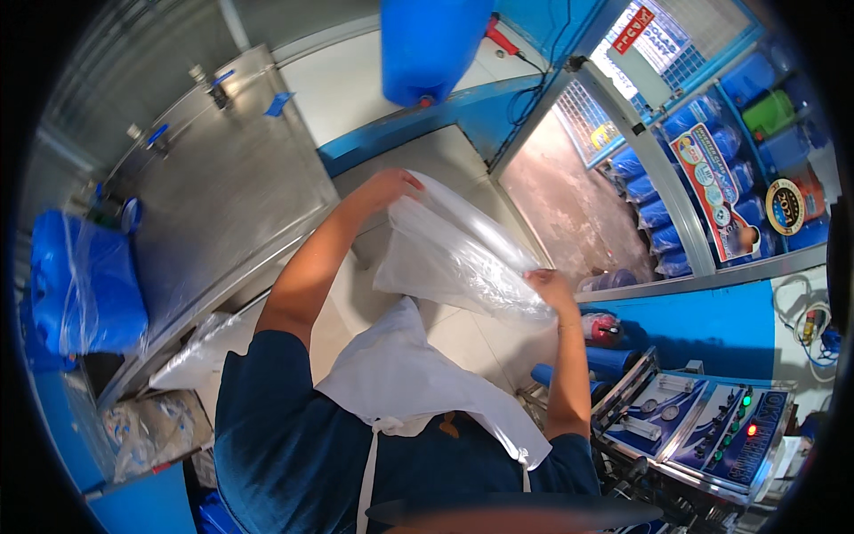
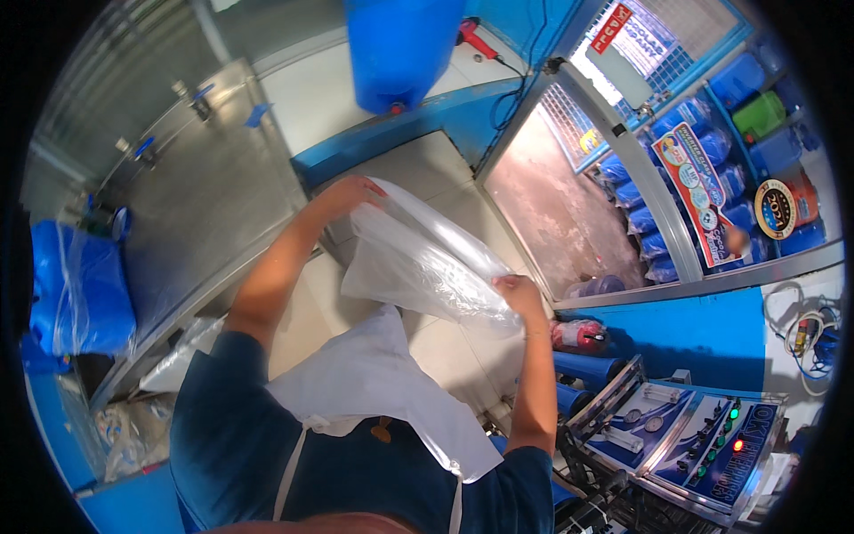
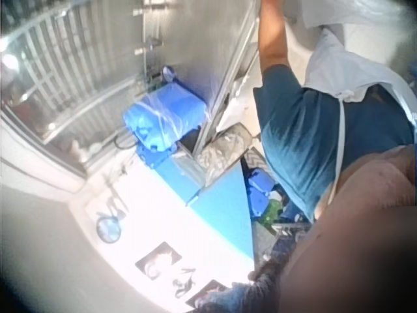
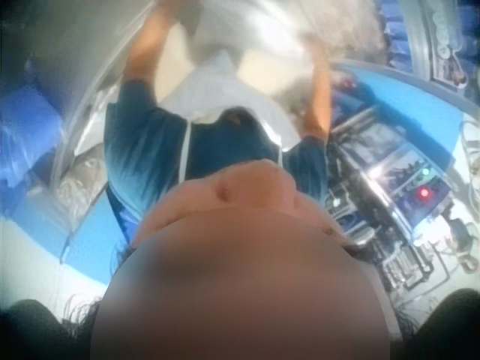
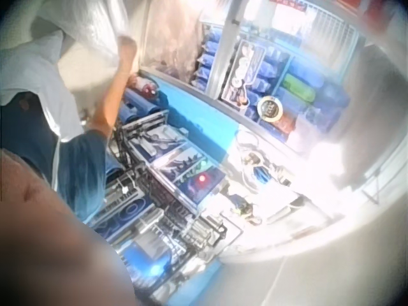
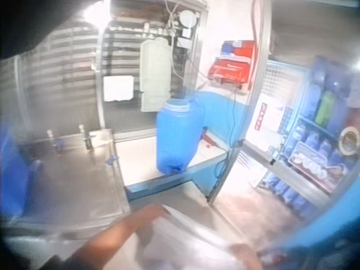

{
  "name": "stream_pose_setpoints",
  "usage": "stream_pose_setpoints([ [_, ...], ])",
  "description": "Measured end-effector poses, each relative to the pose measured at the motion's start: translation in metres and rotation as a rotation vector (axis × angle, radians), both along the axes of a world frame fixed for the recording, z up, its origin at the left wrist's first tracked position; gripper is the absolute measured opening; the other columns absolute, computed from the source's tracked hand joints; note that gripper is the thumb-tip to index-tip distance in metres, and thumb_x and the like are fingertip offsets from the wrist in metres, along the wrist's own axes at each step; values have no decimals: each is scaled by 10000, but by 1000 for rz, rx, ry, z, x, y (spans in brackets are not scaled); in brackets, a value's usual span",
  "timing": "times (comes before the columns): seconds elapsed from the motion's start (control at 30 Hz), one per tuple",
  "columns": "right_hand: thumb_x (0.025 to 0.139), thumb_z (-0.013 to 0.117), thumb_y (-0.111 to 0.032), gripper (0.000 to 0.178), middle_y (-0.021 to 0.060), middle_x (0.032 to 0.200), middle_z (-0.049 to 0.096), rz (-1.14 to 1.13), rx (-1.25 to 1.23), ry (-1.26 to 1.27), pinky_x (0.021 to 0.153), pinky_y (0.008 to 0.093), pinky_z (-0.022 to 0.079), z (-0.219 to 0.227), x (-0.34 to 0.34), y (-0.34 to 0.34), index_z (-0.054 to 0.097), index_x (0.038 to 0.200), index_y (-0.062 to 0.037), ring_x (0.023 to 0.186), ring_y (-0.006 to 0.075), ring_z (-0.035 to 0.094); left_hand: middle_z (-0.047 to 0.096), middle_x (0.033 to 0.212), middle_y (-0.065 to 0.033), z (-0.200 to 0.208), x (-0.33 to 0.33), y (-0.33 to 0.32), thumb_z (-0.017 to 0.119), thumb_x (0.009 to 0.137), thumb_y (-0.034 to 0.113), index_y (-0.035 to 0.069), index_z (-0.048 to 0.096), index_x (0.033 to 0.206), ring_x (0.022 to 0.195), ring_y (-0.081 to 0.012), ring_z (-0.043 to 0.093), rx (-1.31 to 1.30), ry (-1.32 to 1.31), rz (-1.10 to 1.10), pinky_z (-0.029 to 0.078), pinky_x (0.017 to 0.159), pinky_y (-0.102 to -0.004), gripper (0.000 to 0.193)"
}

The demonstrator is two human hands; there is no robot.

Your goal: The person wraps a blue plastic container in a clear plastic bag, then uses a red heat gun to shrink-wrap the bag around the container. They apply a label to the container's neck and continue heating the seal. Finally, they place the sealed container into a larger plastic bag.

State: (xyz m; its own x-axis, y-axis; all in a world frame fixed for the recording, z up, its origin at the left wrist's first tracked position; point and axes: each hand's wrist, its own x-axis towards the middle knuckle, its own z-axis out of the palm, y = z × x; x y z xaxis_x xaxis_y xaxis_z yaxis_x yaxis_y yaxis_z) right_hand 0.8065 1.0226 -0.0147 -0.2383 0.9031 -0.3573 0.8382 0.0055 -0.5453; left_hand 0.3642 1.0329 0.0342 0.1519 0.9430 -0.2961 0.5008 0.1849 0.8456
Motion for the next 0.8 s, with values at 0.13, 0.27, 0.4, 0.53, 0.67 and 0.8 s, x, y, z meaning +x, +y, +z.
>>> stream_pose_setpoints([
  [0.13,832,600,-236,404,257,1057,634,55,97,-533,837,445,530,-53,-5,36,592,1209,-90,980,404,629,658,958,-107,-14,37,53,575,806,62,41,633,1061,909,-263,662,-327,-885,49,527,848,-418,262],
  [0.27,839,558,-140,407,299,1221,468,-35,95,-620,855,435,533,-50,-19,91,553,1236,-55,981,431,613,650,990,-114,-35,44,99,573,818,72,61,614,1123,939,-232,640,-229,-559,-151,515,858,-404,308],
  [0.4,868,536,-86,363,306,1294,381,3,191,-623,864,430,530,-18,-31,158,527,1216,16,1025,425,591,599,1069,-152,-47,25,121,609,808,113,139,640,1145,1051,-282,579,-50,627,-146,493,875,-395,339],
  [0.53,856,551,-71,414,312,1348,351,-90,397,-434,897,445,498,-6,-54,193,508,1256,27,1023,442,571,510,1135,-177,-55,20,115,598,781,68,111,651,1126,1080,-387,526,57,911,154,474,878,-444,351],
  [0.67,794,602,-63,652,324,1407,320,-12,782,-18,921,451,469,-12,-56,241,373,1401,4,1063,443,551,504,1102,-220,-56,16,110,576,768,39,72,610,1172,1025,-419,526,321,848,189,484,834,-470,407],
  [0.8,668,695,-87,711,303,1403,349,203,220,-434,977,432,461,-61,-65,279,459,1333,1,1151,415,523,545,1019,-213,-63,26,98,552,752,8,22,607,1151,957,-388,572,150,662,307,499,787,-456,403],
])
